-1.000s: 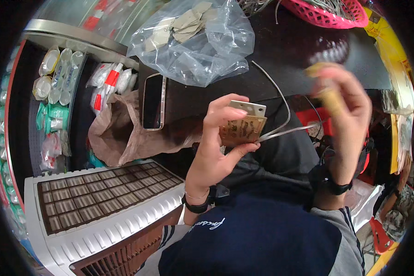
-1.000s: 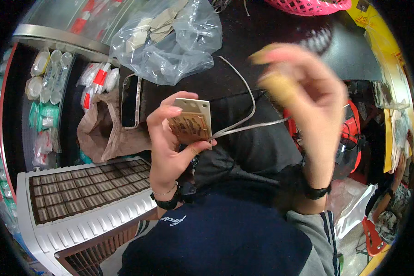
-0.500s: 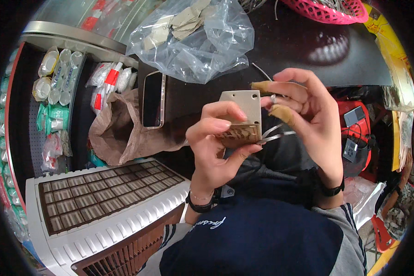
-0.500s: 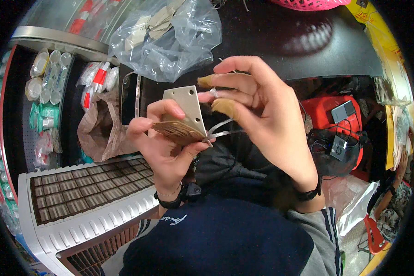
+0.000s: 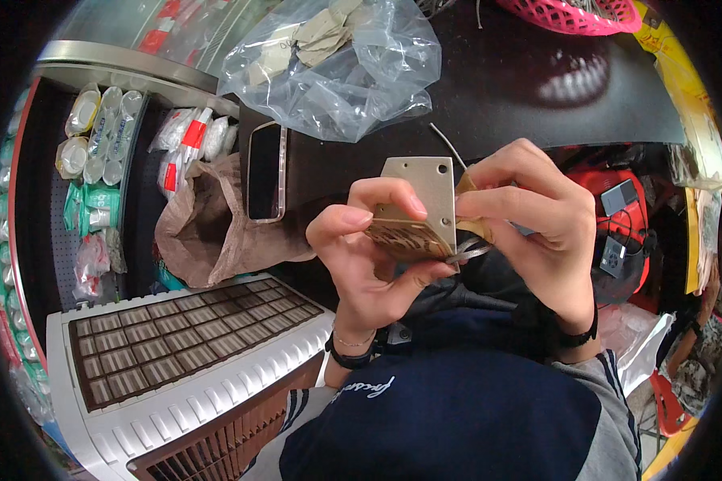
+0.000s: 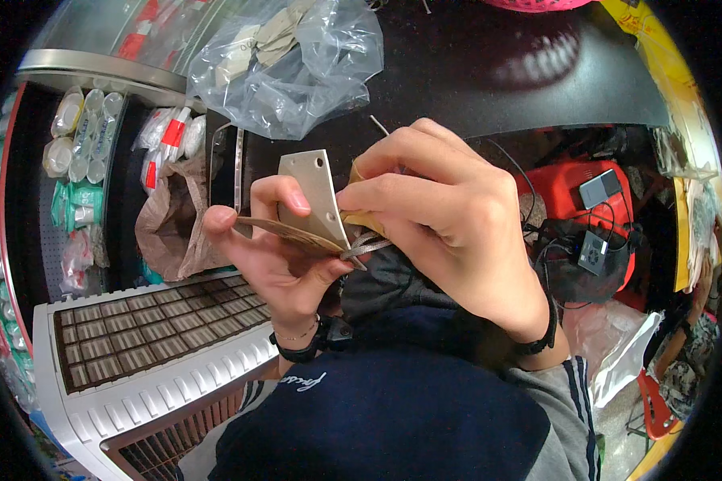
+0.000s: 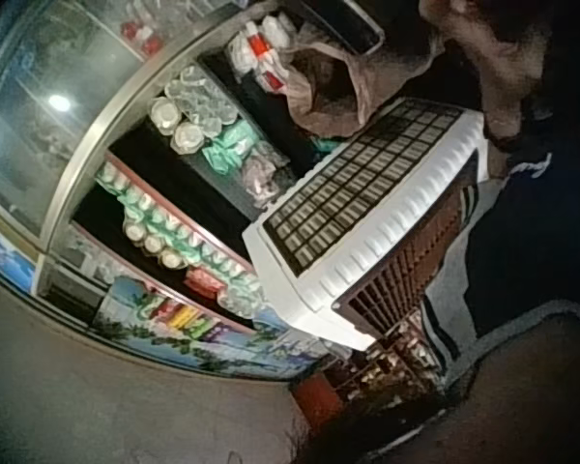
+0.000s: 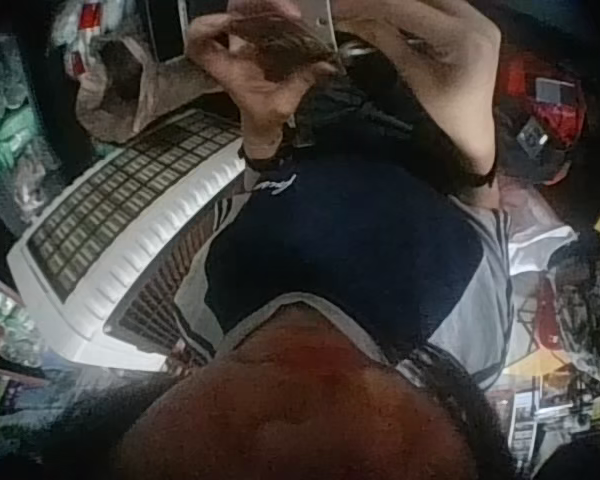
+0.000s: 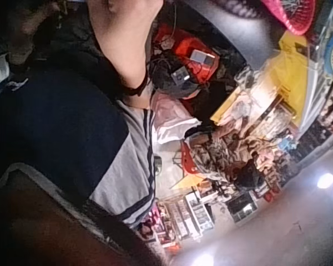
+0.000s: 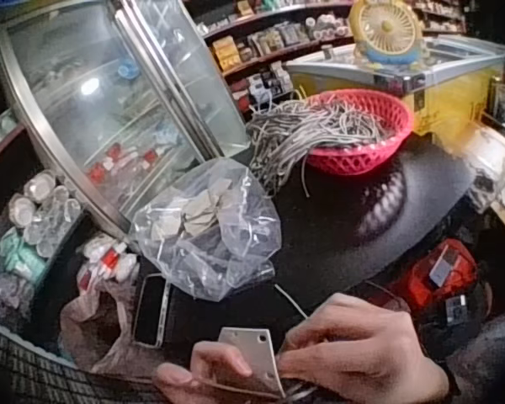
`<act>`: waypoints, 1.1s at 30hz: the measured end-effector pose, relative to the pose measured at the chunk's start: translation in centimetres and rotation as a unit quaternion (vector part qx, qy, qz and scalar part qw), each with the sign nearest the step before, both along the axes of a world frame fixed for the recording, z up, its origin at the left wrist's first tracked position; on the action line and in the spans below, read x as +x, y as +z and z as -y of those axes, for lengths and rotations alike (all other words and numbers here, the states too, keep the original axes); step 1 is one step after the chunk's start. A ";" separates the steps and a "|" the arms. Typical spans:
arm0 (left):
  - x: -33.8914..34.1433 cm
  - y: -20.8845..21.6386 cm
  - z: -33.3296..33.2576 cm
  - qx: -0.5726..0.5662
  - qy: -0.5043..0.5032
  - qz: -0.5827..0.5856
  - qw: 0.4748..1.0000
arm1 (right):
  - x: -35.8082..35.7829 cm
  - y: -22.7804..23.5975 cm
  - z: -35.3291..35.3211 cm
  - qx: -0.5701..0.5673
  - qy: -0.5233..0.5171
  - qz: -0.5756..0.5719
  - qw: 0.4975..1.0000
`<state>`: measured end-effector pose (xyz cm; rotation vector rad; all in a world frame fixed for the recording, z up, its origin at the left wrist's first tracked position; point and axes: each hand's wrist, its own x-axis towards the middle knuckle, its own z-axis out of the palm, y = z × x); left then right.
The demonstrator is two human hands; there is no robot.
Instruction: Threading a cord through several brand labels for shoe assembly.
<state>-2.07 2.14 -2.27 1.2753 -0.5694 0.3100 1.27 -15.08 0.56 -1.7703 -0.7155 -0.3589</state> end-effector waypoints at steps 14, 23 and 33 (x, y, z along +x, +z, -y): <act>-0.1 0.1 -0.5 0.029 -0.013 -0.018 0.999 | -0.7 0.0 -0.2 0.007 -0.012 -0.033 0.999; -0.3 0.0 -0.6 0.025 -0.007 -0.025 0.999 | -0.1 -0.3 0.0 0.098 0.106 -0.157 0.977; -0.1 0.2 -0.8 0.050 -0.038 -0.017 0.998 | -0.3 -1.0 -0.6 0.216 0.160 -0.313 0.911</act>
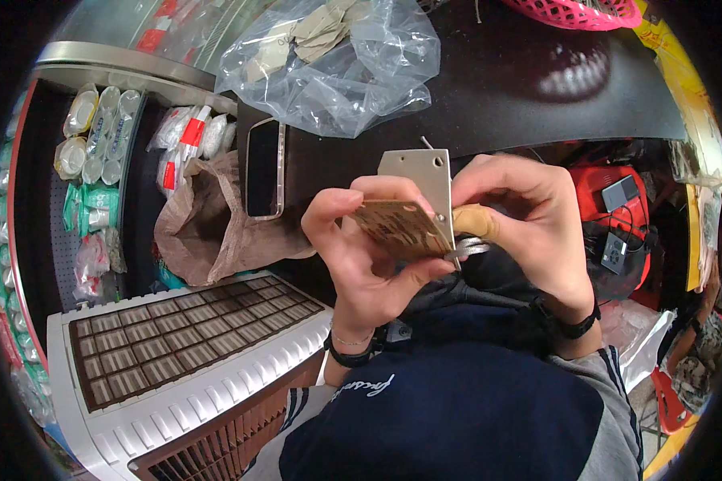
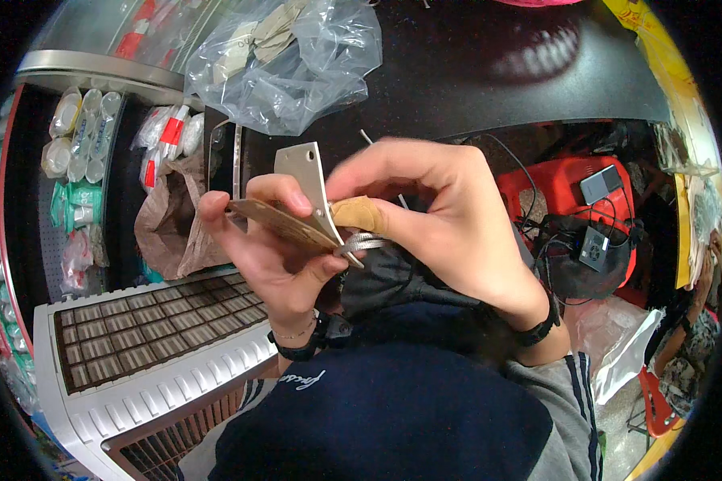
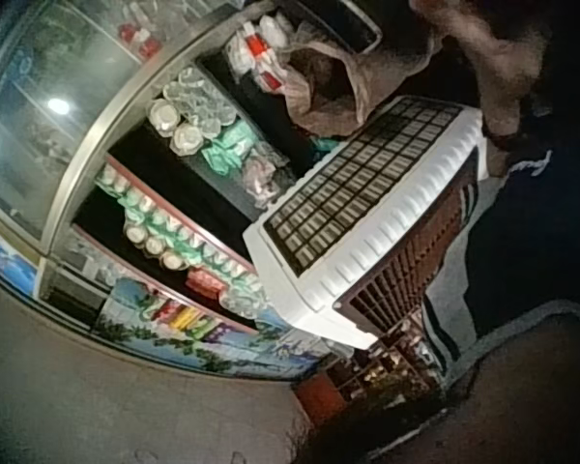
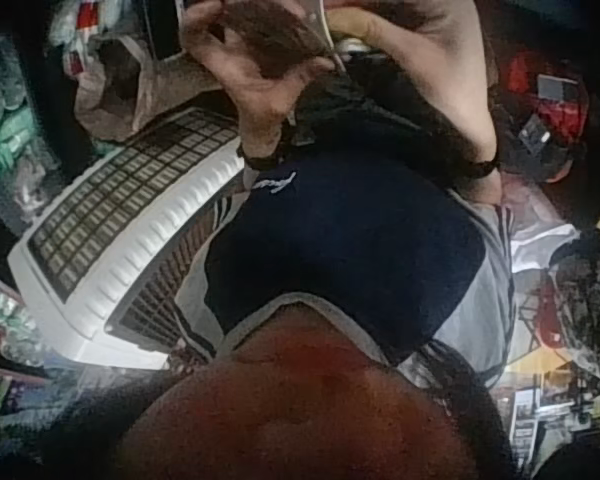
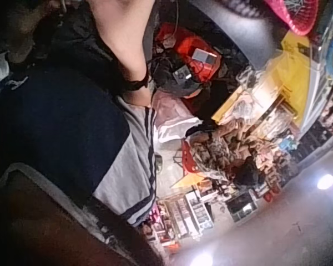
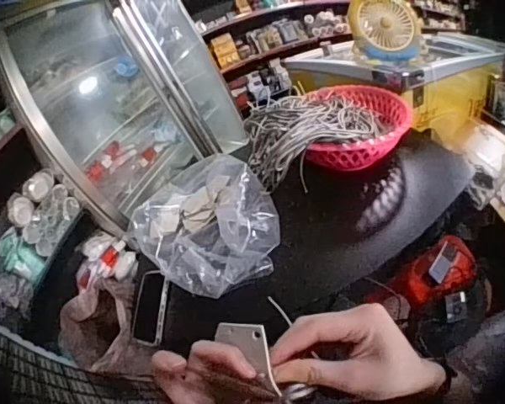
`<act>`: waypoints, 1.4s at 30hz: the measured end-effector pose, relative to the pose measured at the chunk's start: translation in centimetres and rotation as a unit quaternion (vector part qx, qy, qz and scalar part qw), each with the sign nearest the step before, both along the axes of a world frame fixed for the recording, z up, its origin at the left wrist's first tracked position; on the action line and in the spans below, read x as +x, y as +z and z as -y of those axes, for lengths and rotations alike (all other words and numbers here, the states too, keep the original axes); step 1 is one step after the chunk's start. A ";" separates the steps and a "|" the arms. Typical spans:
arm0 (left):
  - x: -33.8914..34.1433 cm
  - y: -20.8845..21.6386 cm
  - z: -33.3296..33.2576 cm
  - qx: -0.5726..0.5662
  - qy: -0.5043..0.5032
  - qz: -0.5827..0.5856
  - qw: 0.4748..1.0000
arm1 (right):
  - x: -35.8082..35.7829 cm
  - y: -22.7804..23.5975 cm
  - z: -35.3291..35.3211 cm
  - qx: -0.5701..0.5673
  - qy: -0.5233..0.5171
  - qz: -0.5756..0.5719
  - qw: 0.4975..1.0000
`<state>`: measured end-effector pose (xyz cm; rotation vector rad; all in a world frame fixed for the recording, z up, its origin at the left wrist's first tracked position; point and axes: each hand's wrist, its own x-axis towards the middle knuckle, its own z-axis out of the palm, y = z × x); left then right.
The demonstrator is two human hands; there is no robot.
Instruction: Threading a cord through several brand labels for shoe assembly.
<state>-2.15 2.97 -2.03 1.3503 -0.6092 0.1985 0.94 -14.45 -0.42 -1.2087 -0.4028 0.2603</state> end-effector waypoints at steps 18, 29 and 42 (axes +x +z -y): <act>0.4 -0.3 -0.2 0.033 0.054 0.041 0.997 | 0.0 0.4 0.2 -0.142 -0.090 0.213 0.962; 0.5 0.5 -0.6 0.262 0.068 0.114 0.956 | 0.2 0.6 0.7 -0.209 -0.086 0.222 0.949; 0.2 -0.1 0.3 0.118 0.122 0.085 0.982 | 0.7 0.2 0.9 -0.146 -0.063 0.250 0.955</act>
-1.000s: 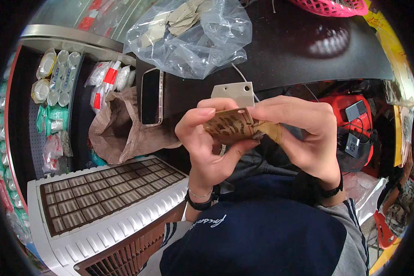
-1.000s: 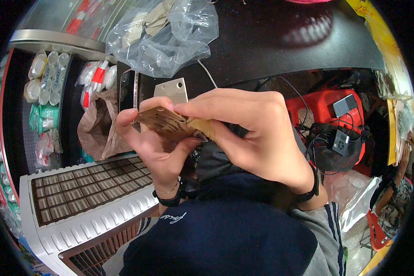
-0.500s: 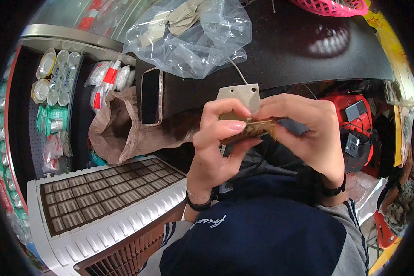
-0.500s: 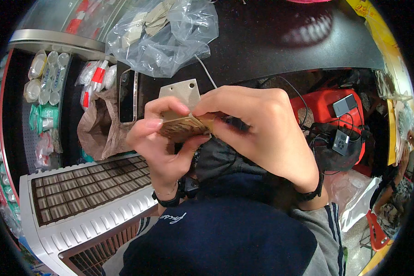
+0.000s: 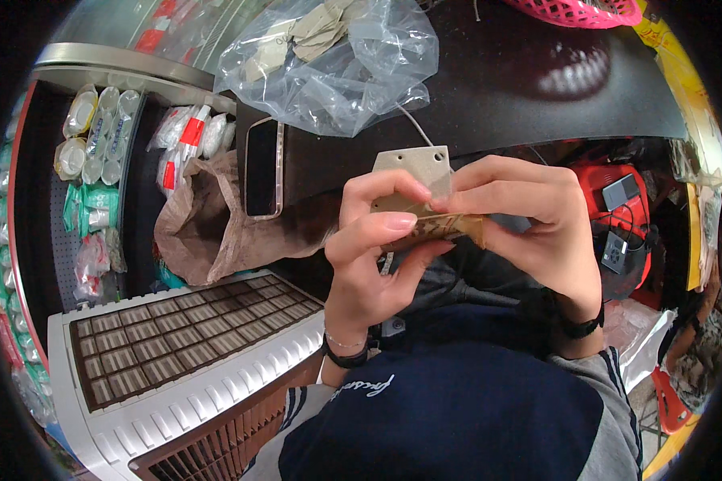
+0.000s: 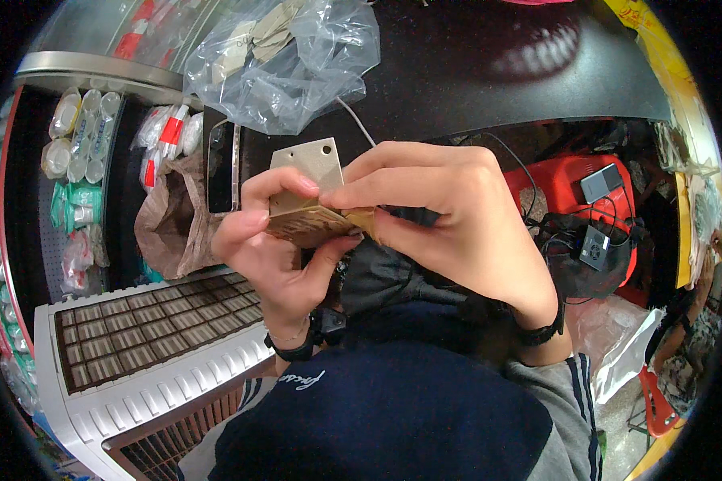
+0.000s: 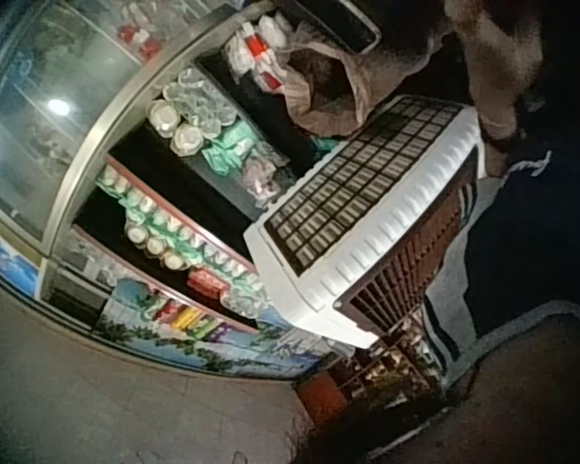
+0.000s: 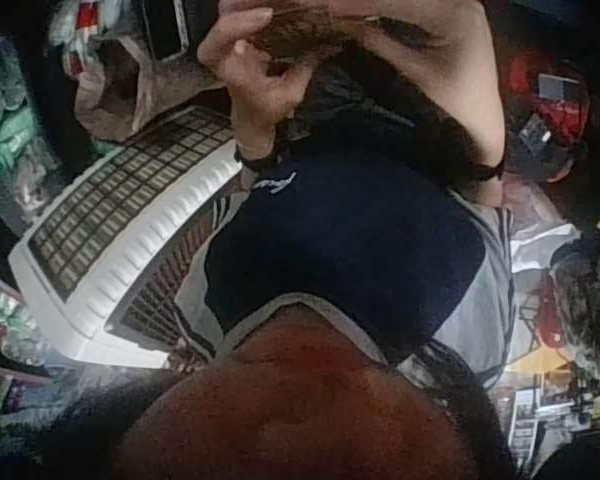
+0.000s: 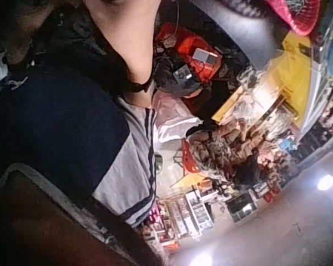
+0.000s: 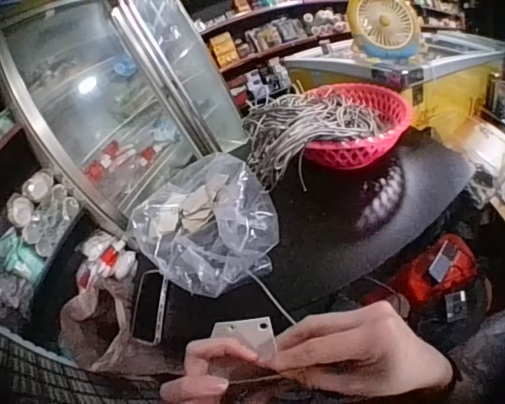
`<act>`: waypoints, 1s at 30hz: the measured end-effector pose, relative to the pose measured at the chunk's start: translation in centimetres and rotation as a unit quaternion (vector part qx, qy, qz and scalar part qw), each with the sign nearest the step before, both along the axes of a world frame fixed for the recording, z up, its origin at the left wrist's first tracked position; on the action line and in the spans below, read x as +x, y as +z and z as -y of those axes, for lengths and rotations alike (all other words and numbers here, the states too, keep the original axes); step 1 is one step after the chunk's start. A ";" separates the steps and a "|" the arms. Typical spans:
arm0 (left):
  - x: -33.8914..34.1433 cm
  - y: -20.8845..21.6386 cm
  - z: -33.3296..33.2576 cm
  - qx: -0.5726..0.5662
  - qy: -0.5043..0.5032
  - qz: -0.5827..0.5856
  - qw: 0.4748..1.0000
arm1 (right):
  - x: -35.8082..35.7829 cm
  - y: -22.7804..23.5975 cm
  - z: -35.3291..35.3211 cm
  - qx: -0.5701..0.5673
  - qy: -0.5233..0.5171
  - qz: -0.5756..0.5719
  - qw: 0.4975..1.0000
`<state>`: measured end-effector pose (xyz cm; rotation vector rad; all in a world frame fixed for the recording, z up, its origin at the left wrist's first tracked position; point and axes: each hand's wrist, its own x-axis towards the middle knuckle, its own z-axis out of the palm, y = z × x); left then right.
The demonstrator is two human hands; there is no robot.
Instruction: Threading a cord through several brand labels for shoe assembly.
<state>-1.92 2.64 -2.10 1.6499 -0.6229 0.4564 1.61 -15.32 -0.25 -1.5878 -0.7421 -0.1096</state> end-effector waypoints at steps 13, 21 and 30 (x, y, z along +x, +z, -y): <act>0.5 0.0 0.3 0.007 0.056 0.052 0.997 | -0.9 0.0 -0.6 0.078 -0.018 -0.052 0.995; 0.5 0.1 0.9 -0.030 0.031 0.040 0.998 | -0.9 0.2 -1.0 0.211 0.035 -0.280 0.936; 0.2 -0.3 0.2 0.055 0.014 0.059 0.997 | -0.6 -0.4 -0.9 0.221 0.052 -0.259 0.939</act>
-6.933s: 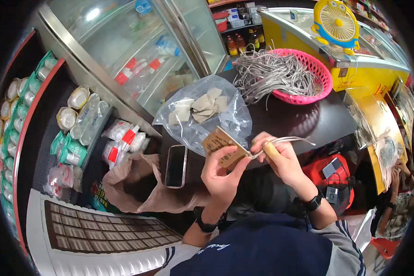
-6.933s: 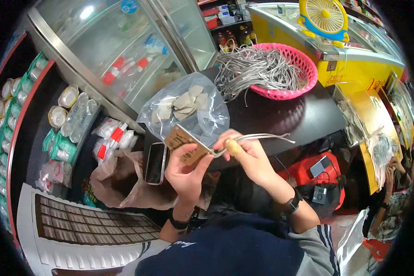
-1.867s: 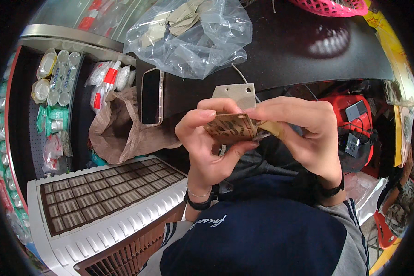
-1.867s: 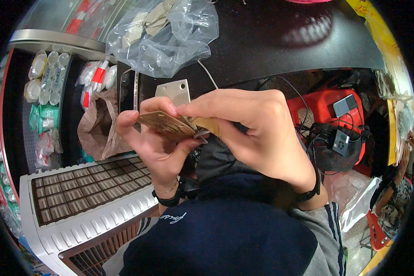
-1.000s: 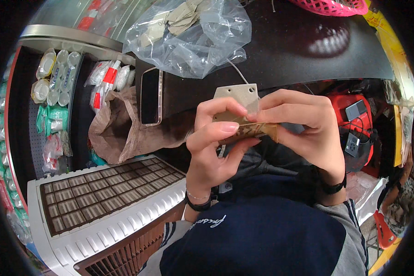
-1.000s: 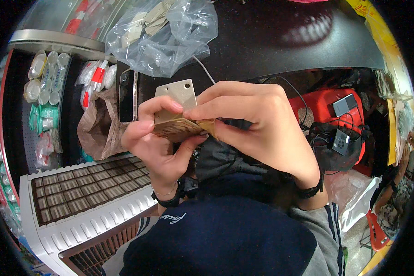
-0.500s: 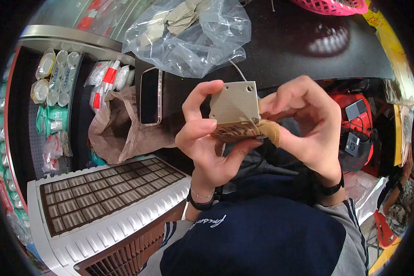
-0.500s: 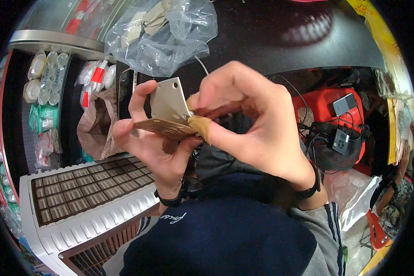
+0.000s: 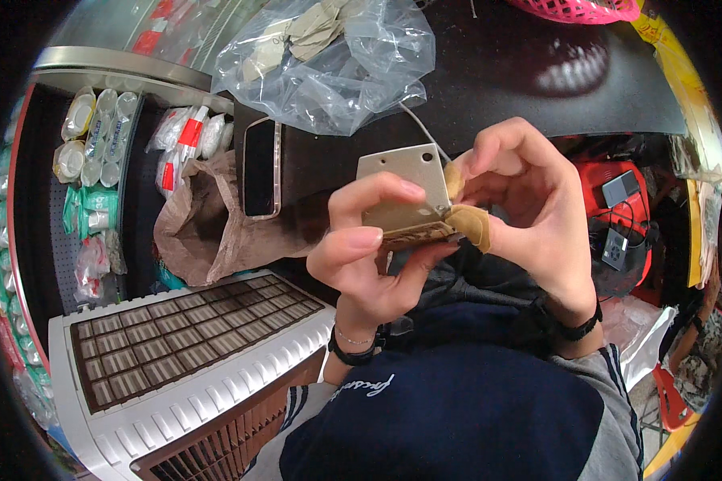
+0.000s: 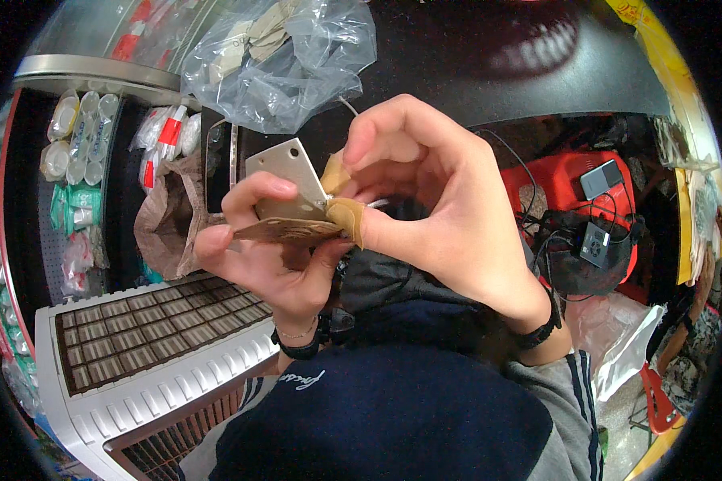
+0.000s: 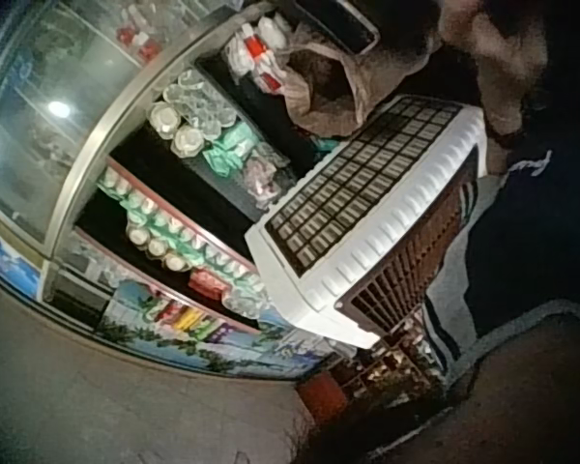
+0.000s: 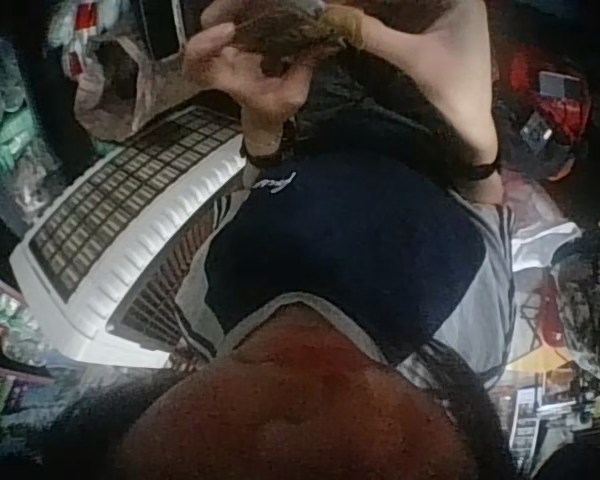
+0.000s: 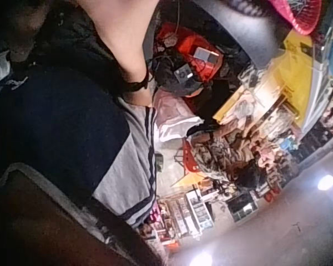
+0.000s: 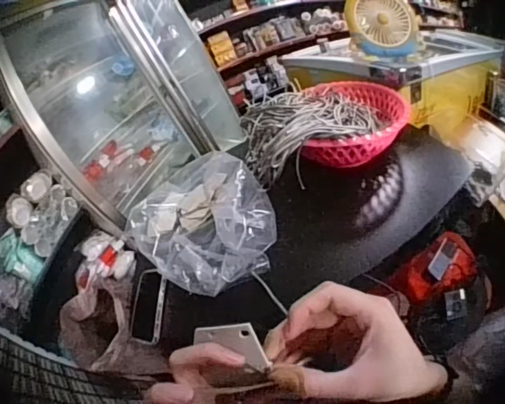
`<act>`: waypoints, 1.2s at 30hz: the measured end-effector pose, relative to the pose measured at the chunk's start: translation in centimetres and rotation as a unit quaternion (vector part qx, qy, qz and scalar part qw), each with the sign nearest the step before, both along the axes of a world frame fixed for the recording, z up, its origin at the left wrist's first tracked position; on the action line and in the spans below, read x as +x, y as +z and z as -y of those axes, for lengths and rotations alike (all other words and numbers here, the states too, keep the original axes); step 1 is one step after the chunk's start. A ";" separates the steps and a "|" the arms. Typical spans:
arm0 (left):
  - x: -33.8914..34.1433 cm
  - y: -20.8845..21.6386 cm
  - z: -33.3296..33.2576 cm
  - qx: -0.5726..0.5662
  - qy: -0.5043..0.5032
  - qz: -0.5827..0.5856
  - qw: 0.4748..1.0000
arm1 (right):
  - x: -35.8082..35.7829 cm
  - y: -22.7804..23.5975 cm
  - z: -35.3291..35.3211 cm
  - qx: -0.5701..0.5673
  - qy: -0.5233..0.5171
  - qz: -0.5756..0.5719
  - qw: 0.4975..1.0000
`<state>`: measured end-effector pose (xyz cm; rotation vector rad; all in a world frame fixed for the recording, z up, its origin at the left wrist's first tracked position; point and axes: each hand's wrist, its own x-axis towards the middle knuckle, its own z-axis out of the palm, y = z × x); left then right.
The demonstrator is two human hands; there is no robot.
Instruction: Threading a cord through several brand labels for shoe assembly.
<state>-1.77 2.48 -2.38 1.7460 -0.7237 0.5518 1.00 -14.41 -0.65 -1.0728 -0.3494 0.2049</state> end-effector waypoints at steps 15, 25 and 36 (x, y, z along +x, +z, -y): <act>-0.5 0.2 0.8 -0.224 -0.103 -0.107 0.963 | 0.2 0.1 0.2 0.053 0.049 -0.023 0.997; -0.2 0.7 0.9 -0.208 -0.117 -0.095 0.967 | 0.3 -0.1 0.4 -0.019 -0.010 0.106 0.994; -0.2 0.8 0.9 -0.200 -0.095 -0.091 0.971 | -0.3 -0.2 -0.5 0.064 -0.020 0.045 0.997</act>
